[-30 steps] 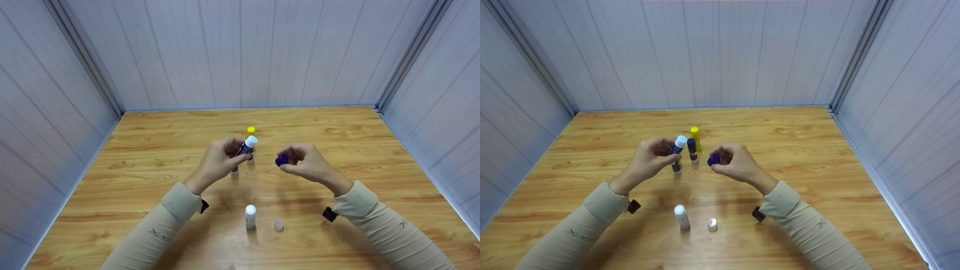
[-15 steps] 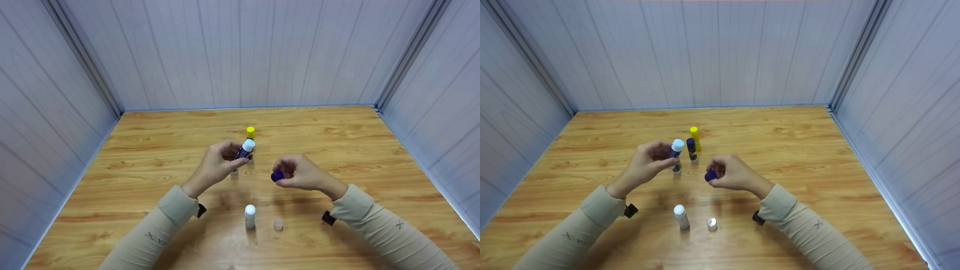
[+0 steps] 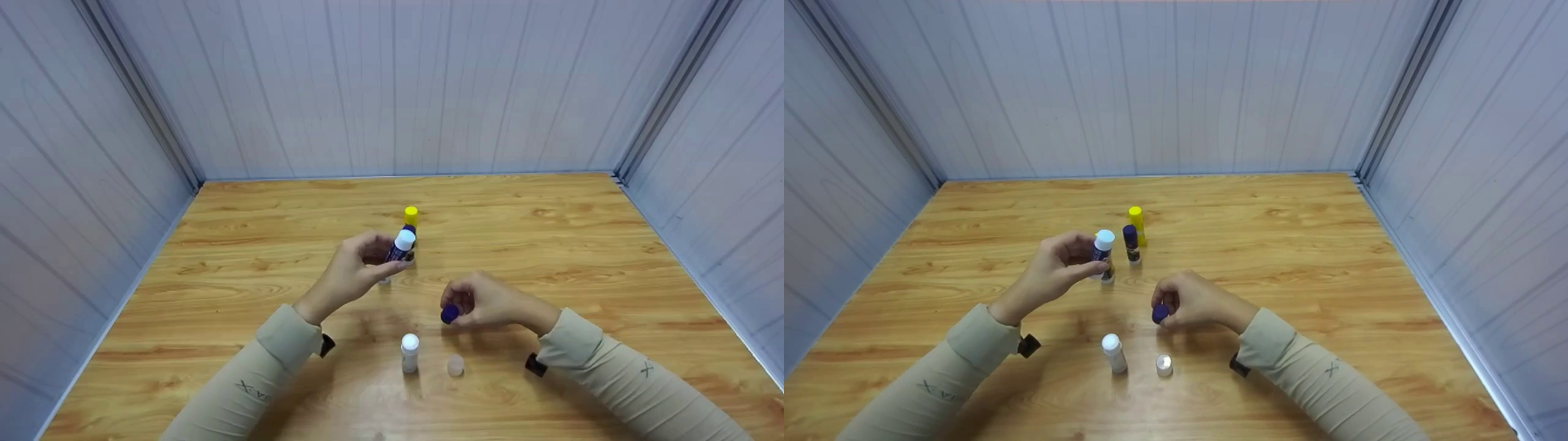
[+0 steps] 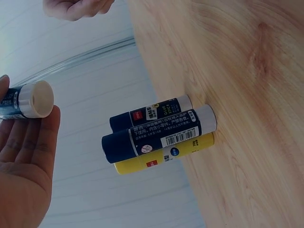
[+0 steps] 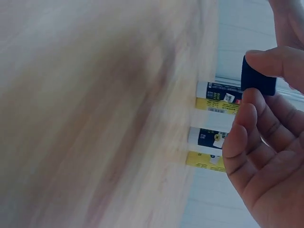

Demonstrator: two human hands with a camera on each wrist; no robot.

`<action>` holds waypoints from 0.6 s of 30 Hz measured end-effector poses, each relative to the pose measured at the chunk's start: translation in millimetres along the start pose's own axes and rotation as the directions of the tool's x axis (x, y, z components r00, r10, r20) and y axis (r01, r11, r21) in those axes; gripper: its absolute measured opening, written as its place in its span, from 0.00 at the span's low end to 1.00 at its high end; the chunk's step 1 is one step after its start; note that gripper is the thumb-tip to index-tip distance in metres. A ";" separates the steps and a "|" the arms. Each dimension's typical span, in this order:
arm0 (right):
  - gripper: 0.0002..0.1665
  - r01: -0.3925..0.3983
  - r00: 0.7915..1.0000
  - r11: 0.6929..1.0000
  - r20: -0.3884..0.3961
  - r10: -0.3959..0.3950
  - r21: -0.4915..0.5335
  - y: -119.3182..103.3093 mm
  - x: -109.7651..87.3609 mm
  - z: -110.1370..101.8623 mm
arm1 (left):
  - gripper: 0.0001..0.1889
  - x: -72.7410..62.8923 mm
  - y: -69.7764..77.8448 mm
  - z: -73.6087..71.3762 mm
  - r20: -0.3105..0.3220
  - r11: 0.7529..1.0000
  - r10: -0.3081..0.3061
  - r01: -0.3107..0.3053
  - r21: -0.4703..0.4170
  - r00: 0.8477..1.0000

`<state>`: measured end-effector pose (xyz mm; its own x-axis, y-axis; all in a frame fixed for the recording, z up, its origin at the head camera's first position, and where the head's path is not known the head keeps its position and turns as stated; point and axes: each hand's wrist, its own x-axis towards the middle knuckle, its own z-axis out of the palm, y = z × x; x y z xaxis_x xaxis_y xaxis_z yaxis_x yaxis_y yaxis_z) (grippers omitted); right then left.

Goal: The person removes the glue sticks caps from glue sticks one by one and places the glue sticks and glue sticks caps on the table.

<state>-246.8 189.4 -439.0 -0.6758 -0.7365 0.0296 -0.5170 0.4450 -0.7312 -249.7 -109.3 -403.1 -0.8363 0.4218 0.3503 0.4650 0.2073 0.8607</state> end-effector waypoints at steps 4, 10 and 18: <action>0.13 -0.028 0.998 0.999 0.058 0.030 -0.029 2.3 -0.5 3.9 | 0.14 -1.6 -1.5 0.9 0.012 1.000 -0.003 0.003 -0.002 1.000; 0.13 -0.024 0.992 0.996 0.119 0.034 -0.085 5.0 -0.4 8.2 | 0.15 -3.1 -1.6 0.9 0.032 1.000 -0.025 0.025 0.000 0.999; 0.12 -0.037 0.983 0.993 0.173 0.057 -0.116 7.5 -0.9 14.1 | 0.14 -4.6 -6.0 2.8 0.050 0.999 -0.043 0.043 -0.003 0.998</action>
<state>-242.7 186.2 -454.2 -0.6029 -0.7871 -0.1301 -0.5490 0.5277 -0.6482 -247.8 -110.0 -410.9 -0.8400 0.4558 0.2943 0.4276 0.2222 0.8762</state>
